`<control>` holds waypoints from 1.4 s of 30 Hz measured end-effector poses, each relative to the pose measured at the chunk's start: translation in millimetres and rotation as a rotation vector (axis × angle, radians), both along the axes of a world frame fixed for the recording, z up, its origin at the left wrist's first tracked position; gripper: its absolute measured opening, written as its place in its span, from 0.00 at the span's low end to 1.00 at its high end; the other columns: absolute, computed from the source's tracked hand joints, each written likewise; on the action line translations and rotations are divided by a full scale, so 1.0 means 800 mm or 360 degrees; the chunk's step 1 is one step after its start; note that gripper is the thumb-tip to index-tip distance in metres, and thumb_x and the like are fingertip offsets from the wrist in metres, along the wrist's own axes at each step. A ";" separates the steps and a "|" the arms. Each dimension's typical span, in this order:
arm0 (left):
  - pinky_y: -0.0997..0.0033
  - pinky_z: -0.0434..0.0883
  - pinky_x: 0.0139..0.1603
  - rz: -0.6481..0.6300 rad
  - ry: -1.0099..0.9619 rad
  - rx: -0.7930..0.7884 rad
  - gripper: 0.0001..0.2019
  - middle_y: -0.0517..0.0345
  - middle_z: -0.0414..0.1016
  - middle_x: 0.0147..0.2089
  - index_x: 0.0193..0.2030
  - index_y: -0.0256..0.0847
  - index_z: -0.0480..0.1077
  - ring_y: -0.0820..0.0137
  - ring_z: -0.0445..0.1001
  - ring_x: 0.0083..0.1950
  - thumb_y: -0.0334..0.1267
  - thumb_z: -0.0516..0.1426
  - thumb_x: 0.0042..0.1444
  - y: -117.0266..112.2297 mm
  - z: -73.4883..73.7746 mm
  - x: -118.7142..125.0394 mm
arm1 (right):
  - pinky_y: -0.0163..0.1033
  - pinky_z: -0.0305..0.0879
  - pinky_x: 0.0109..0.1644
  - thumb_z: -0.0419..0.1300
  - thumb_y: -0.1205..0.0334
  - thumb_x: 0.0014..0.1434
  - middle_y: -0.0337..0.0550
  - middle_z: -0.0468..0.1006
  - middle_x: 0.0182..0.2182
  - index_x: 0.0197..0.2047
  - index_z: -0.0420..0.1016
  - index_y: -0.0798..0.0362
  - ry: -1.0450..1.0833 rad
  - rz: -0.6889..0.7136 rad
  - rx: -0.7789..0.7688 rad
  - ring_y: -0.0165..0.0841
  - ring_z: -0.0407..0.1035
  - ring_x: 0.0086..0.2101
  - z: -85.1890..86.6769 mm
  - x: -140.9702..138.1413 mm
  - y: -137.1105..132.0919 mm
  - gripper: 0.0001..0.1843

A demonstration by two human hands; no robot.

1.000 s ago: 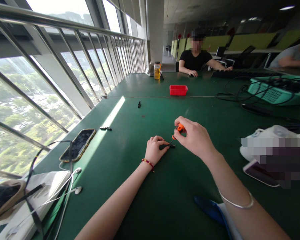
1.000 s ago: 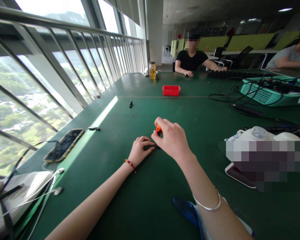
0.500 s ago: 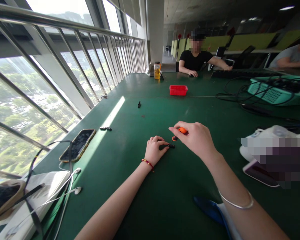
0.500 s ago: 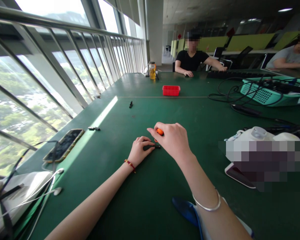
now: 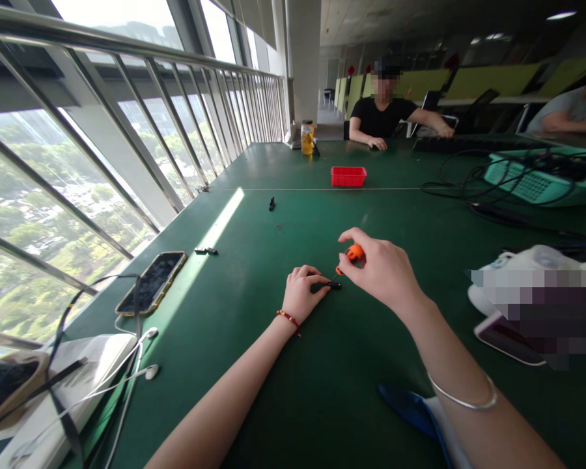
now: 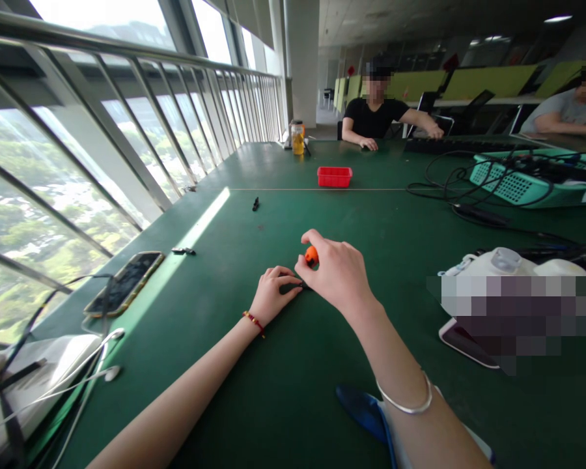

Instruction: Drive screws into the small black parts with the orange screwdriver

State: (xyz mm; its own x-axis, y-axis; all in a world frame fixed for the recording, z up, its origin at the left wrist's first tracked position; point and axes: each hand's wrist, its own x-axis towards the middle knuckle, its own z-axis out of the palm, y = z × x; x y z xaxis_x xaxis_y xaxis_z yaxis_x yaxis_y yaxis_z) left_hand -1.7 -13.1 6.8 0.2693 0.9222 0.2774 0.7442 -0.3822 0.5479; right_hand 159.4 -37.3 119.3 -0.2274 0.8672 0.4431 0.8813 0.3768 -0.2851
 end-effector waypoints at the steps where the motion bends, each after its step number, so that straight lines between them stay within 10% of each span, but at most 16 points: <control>1: 0.59 0.63 0.52 0.0002 -0.0001 0.0001 0.06 0.58 0.72 0.43 0.36 0.48 0.77 0.64 0.65 0.47 0.38 0.61 0.51 0.000 0.000 0.000 | 0.33 0.55 0.24 0.53 0.56 0.55 0.38 0.73 0.25 0.42 0.67 0.51 0.0006 0.0002 0.0017 0.31 0.65 0.23 0.000 0.000 0.000 0.13; 27: 0.59 0.63 0.52 0.0009 0.0007 -0.0010 0.06 0.58 0.71 0.43 0.37 0.48 0.77 0.64 0.65 0.48 0.38 0.60 0.51 0.000 0.001 0.000 | 0.33 0.56 0.23 0.54 0.53 0.53 0.40 0.72 0.27 0.47 0.59 0.52 0.0108 -0.0063 -0.0116 0.33 0.66 0.23 -0.005 -0.006 0.000 0.20; 33: 0.59 0.62 0.53 0.0002 0.0005 0.0004 0.06 0.58 0.71 0.43 0.37 0.49 0.77 0.65 0.65 0.47 0.39 0.60 0.52 0.000 -0.001 0.000 | 0.34 0.54 0.23 0.46 0.42 0.58 0.38 0.68 0.19 0.35 0.66 0.49 0.0046 -0.0078 -0.0166 0.33 0.65 0.21 -0.009 -0.008 0.002 0.19; 42: 0.59 0.63 0.52 0.0013 0.0006 -0.0013 0.07 0.58 0.71 0.43 0.38 0.48 0.77 0.64 0.65 0.48 0.39 0.60 0.52 -0.001 0.001 0.000 | 0.33 0.56 0.24 0.53 0.51 0.53 0.41 0.73 0.29 0.46 0.62 0.52 0.0154 -0.0044 -0.0068 0.33 0.67 0.25 -0.005 -0.008 -0.001 0.20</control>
